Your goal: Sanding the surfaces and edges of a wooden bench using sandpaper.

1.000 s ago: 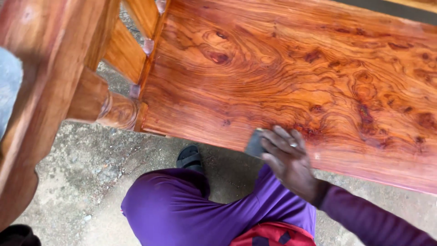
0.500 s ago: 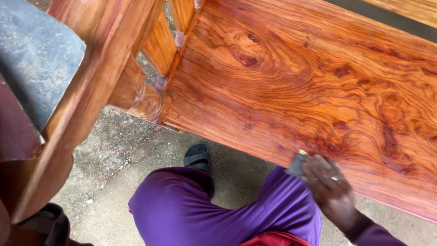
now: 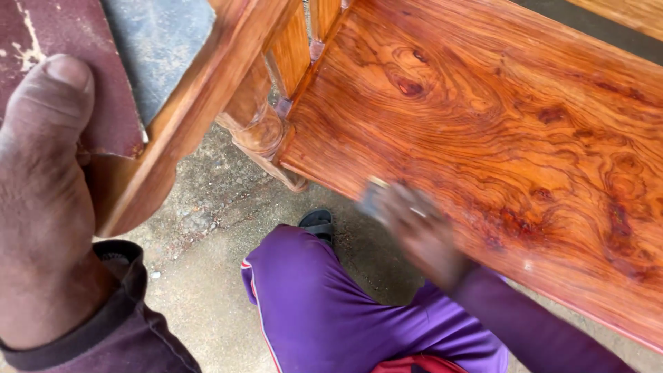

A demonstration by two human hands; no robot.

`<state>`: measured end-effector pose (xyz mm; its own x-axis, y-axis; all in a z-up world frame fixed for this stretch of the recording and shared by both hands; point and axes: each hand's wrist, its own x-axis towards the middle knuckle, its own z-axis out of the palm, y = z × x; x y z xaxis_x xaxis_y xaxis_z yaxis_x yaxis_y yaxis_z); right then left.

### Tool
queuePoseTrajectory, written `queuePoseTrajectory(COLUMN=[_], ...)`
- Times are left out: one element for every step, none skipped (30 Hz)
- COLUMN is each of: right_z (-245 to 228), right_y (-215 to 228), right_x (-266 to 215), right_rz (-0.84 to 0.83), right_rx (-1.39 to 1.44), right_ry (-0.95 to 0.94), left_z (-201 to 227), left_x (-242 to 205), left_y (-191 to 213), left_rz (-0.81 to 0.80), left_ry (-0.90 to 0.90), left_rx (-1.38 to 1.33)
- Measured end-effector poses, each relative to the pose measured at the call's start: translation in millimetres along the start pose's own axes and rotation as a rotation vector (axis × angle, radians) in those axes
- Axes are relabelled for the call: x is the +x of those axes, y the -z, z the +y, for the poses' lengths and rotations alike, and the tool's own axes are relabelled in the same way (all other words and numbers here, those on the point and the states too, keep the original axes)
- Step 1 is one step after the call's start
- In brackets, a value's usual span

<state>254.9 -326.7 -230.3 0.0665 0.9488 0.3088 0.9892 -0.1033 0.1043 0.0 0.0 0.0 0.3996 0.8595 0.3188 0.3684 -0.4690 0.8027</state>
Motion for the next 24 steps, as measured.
queuePoseTrajectory(right_z=[12.7,20.8,30.2,39.1,42.5,44.4,45.7,36.8,26.9,20.5,12.2,1.8,-9.3,-18.0,-26.6,-35.0,-37.1,-36.6,-35.3,-25.2,-14.4,-3.7,8.1,18.2], right_y=[14.4,26.8,39.1,51.4,44.0,36.3,29.1,20.0,11.6,2.2,-7.1,-17.3,-25.9,-33.9,-41.3,-48.1,-52.2,-55.9,-60.7,-35.1,-11.0,12.5,16.0,18.5], right_x=[-37.2,-70.0,-102.6,-135.1,-136.2,-137.6,-139.6,-116.7,-94.4,-69.5,-26.6,17.1,60.1,84.1,107.9,129.9,126.6,124.2,122.8,91.5,61.2,30.9,-14.3,-58.8], right_rz=[-0.015,-0.015,-0.022,-0.028,-0.027,-0.015,-0.004,-0.006,-0.009,-0.008,-0.006,0.017,0.040,0.048,0.045,0.040,0.046,0.027,0.008,0.009,-0.069,-0.150,-0.154,-0.055], right_rx=[-0.056,-0.052,0.047,0.143,0.142,0.150,0.158,0.157,0.096,0.039,0.043,0.065,0.087,0.091,0.092,0.092,0.094,0.082,0.071,0.065,0.024,-0.014,-0.016,0.042], right_ry=[0.013,0.020,-0.084,-0.194,-0.194,-0.189,-0.183,-0.191,-0.134,-0.057,-0.045,-0.006,0.032,0.041,0.031,0.014,0.015,0.000,-0.015,-0.016,-0.001,0.015,0.015,-0.058], left_z=[9.4,16.7,24.2,32.8,36.1,39.8,43.7,44.8,46.0,47.3,45.4,44.5,44.5,46.6,49.3,52.2,56.7,60.6,63.8,66.3,67.7,68.3,68.6,69.1], left_x=[-4.6,-3.7,-5.1,-7.5,-3.8,-2.0,-0.9,1.9,3.7,1.2,-1.0,-2.4,-4.5,-8.4,-12.5,-15.8,-19.1,-21.4,-22.5,-22.6,-21.3,-19.4,-16.7,-12.6], left_y=[-14.6,-21.6,-28.5,-36.7,-41.4,-43.8,-45.7,-48.4,-49.8,-47.2,-43.2,-38.9,-34.3,-28.4,-22.9,-19.2,-15.8,-13.4,-11.9,-12.6,-14.6,-17.3,-21.1,-24.8], left_rz=[0.007,0.013,0.019,0.020,0.021,0.019,0.017,0.009,-0.004,0.002,0.013,0.014,0.010,0.020,0.015,-0.002,0.000,0.010,0.020,0.021,0.026,0.030,0.030,0.030], left_ry=[0.000,0.002,0.004,-0.001,-0.002,0.043,0.089,0.087,0.131,0.181,0.186,0.063,-0.060,-0.063,-0.200,-0.338,-0.341,-0.341,-0.340,-0.342,-0.340,-0.332,-0.329,-0.325], left_rx=[0.002,0.007,0.011,0.012,0.012,-0.018,-0.047,-0.049,-0.084,-0.115,-0.113,-0.141,-0.170,-0.163,-0.180,-0.201,-0.197,-0.194,-0.191,-0.196,-0.197,-0.197,-0.200,-0.197])
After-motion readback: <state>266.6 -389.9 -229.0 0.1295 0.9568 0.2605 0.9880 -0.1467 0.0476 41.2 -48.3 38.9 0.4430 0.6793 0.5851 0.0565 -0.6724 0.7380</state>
